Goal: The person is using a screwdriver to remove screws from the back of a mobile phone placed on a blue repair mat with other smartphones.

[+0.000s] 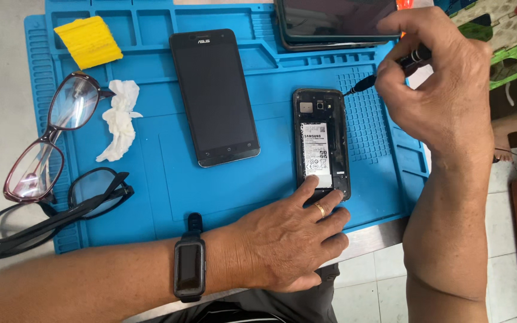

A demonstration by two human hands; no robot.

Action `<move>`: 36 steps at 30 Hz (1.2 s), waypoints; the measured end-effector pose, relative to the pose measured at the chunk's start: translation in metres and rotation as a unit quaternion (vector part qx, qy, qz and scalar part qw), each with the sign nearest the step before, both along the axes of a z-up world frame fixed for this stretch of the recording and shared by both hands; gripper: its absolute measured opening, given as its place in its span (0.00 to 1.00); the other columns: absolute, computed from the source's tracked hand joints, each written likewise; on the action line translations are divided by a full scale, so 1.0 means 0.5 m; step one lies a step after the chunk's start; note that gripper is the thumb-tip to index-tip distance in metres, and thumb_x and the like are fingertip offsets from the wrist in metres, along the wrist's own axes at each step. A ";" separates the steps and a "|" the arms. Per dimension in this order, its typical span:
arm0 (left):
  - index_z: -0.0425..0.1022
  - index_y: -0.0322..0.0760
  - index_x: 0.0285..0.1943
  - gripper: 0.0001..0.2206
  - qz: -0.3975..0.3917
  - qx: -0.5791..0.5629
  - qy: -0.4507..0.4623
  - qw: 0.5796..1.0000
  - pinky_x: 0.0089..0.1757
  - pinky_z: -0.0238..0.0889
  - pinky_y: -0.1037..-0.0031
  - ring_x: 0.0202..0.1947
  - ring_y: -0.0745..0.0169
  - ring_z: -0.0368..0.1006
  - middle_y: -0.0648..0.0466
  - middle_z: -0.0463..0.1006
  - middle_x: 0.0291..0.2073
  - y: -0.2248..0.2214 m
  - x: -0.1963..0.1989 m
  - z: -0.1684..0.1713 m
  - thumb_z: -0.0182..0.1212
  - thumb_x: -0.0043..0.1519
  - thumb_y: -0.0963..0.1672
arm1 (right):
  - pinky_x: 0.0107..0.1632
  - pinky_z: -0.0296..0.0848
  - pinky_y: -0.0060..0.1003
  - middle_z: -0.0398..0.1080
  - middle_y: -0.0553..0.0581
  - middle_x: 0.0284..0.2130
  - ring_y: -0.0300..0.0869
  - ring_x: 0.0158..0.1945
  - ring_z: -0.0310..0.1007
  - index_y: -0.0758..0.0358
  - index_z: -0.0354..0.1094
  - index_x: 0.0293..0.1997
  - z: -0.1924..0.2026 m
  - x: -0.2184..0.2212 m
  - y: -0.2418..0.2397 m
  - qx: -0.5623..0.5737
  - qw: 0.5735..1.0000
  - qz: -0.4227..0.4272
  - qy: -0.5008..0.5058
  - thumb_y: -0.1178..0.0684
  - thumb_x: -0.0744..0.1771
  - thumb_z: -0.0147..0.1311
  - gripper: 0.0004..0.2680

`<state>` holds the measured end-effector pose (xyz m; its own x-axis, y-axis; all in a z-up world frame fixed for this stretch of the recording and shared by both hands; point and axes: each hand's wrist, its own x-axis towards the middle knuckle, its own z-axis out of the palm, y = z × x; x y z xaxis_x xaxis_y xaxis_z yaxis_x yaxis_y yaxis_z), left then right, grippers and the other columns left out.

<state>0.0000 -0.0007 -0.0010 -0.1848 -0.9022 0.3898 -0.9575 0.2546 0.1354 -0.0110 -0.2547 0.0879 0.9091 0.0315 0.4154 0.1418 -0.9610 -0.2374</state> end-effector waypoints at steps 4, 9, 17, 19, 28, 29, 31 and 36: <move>0.79 0.43 0.54 0.32 0.000 -0.004 0.005 1.000 0.63 0.59 0.40 0.68 0.38 0.69 0.45 0.76 0.57 0.000 0.000 0.001 0.67 0.53 0.64 | 0.39 0.64 0.40 0.70 0.59 0.37 0.43 0.33 0.64 0.70 0.74 0.62 -0.014 -0.003 -0.016 0.022 0.999 -0.044 0.000 0.66 0.79 0.63 0.04; 0.80 0.44 0.52 0.30 0.010 -0.011 -0.001 1.000 0.63 0.59 0.42 0.67 0.38 0.69 0.46 0.77 0.56 0.000 -0.002 0.003 0.66 0.53 0.64 | 0.43 0.75 0.42 0.74 0.64 0.42 0.48 0.39 0.75 0.73 0.74 0.65 -0.006 0.005 -0.010 -0.024 0.999 -0.021 -0.021 0.64 0.79 0.68 0.08; 0.82 0.44 0.48 0.27 0.009 -0.027 0.002 1.000 0.62 0.60 0.41 0.64 0.37 0.71 0.46 0.79 0.52 -0.002 -0.003 -0.005 0.64 0.55 0.62 | 0.36 0.61 0.34 0.72 0.60 0.40 0.38 0.36 0.63 0.72 0.76 0.60 -0.029 0.010 -0.024 0.064 0.995 -0.069 -0.033 0.69 0.80 0.67 0.04; 0.82 0.44 0.49 0.27 0.009 -0.030 0.002 0.999 0.62 0.60 0.40 0.64 0.37 0.70 0.45 0.79 0.52 -0.002 -0.003 -0.007 0.64 0.55 0.63 | 0.38 0.65 0.36 0.75 0.63 0.44 0.42 0.39 0.68 0.72 0.76 0.60 -0.021 0.011 -0.022 0.028 0.997 -0.061 -0.031 0.68 0.79 0.67 0.04; 0.80 0.45 0.56 0.29 -0.006 -0.005 -0.012 1.000 0.63 0.56 0.37 0.66 0.35 0.70 0.44 0.79 0.56 -0.005 -0.002 -0.014 0.57 0.58 0.63 | 0.36 0.70 0.35 0.75 0.63 0.42 0.43 0.37 0.74 0.69 0.73 0.61 -0.027 0.012 -0.030 0.070 0.991 -0.110 0.001 0.67 0.77 0.63 0.06; 0.80 0.45 0.56 0.30 -0.007 0.000 -0.018 1.000 0.63 0.56 0.38 0.66 0.35 0.70 0.44 0.79 0.56 -0.006 -0.002 -0.013 0.58 0.58 0.64 | 0.42 0.68 0.36 0.77 0.60 0.47 0.41 0.44 0.72 0.68 0.76 0.59 -0.037 0.010 -0.046 0.050 0.993 -0.105 -0.024 0.65 0.79 0.66 0.03; 0.80 0.46 0.56 0.30 -0.005 -0.004 -0.016 1.000 0.63 0.56 0.37 0.67 0.34 0.70 0.44 0.79 0.56 -0.006 -0.004 -0.015 0.58 0.58 0.64 | 0.41 0.66 0.36 0.74 0.58 0.41 0.40 0.40 0.69 0.66 0.77 0.61 -0.032 0.009 -0.036 0.041 0.992 -0.120 -0.021 0.65 0.78 0.65 0.05; 0.80 0.47 0.55 0.30 -0.003 -0.002 -0.026 1.000 0.63 0.57 0.37 0.66 0.35 0.69 0.45 0.79 0.55 -0.004 -0.002 -0.011 0.58 0.57 0.65 | 0.51 0.68 0.46 0.74 0.60 0.42 0.46 0.45 0.71 0.69 0.69 0.67 -0.005 0.003 -0.013 0.029 0.999 -0.034 0.011 0.68 0.71 0.52 0.15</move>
